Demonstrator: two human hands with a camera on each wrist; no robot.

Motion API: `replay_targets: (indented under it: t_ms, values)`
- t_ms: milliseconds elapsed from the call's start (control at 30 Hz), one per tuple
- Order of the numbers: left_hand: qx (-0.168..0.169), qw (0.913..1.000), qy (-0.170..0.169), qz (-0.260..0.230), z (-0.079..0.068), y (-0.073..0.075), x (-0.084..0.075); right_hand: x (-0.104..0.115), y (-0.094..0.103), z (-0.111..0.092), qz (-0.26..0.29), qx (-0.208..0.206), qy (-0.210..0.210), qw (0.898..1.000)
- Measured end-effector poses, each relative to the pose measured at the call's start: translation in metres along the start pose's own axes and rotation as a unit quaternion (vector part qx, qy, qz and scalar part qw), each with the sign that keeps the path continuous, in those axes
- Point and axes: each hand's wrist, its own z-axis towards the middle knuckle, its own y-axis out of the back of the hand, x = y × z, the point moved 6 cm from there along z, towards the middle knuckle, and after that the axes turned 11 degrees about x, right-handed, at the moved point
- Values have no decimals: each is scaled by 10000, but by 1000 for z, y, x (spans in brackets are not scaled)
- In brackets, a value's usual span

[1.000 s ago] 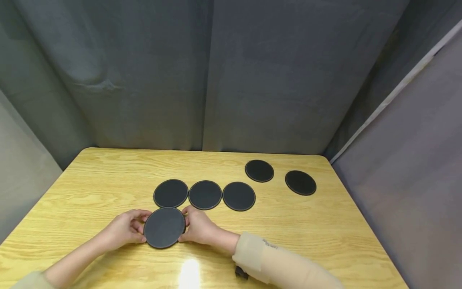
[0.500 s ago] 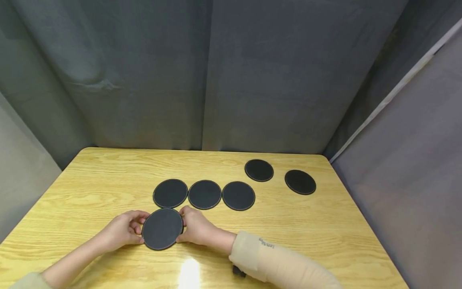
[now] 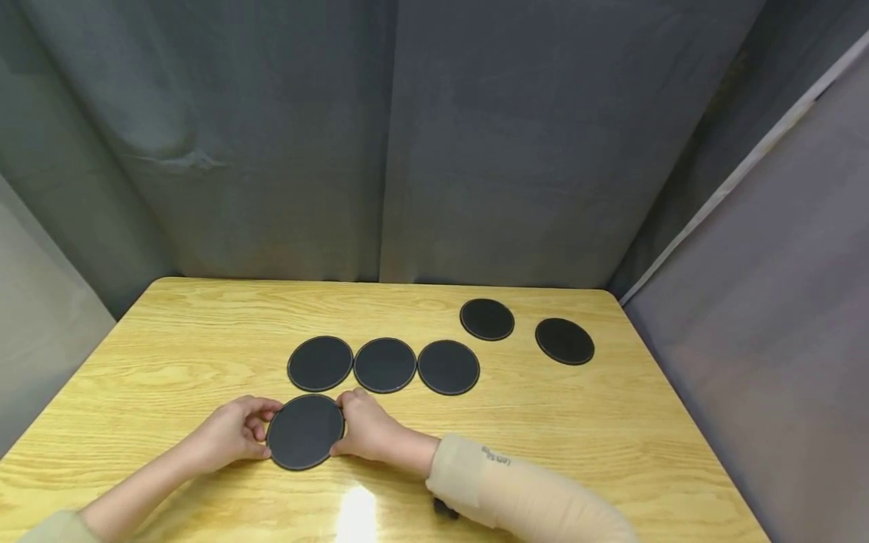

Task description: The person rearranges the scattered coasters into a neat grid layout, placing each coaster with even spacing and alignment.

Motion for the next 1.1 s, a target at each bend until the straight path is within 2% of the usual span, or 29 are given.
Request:
replay_targets:
  t_ms: [333,533,633,733,900,1100]
  values:
    - [-1,10000,-6,-11,0,2,0,-1,0,1,205,82,-6,9998]
    - [-56,9990,-83,446,-1,7,-5,-10,5,-4,607,125,289,9977]
    - [-180,9969,-117,757,-3,14,-12,-15,12,-9,704,94,449,9965]
    - [-260,9957,-304,838,-5,19,-25,-19,23,-16,728,-31,544,9959]
    - [-386,9917,-691,1017,-5,24,-46,-25,48,-31,635,-489,653,9946]
    - [-642,9851,-1009,1235,3,23,-67,-34,72,-46,170,-1045,749,9916]
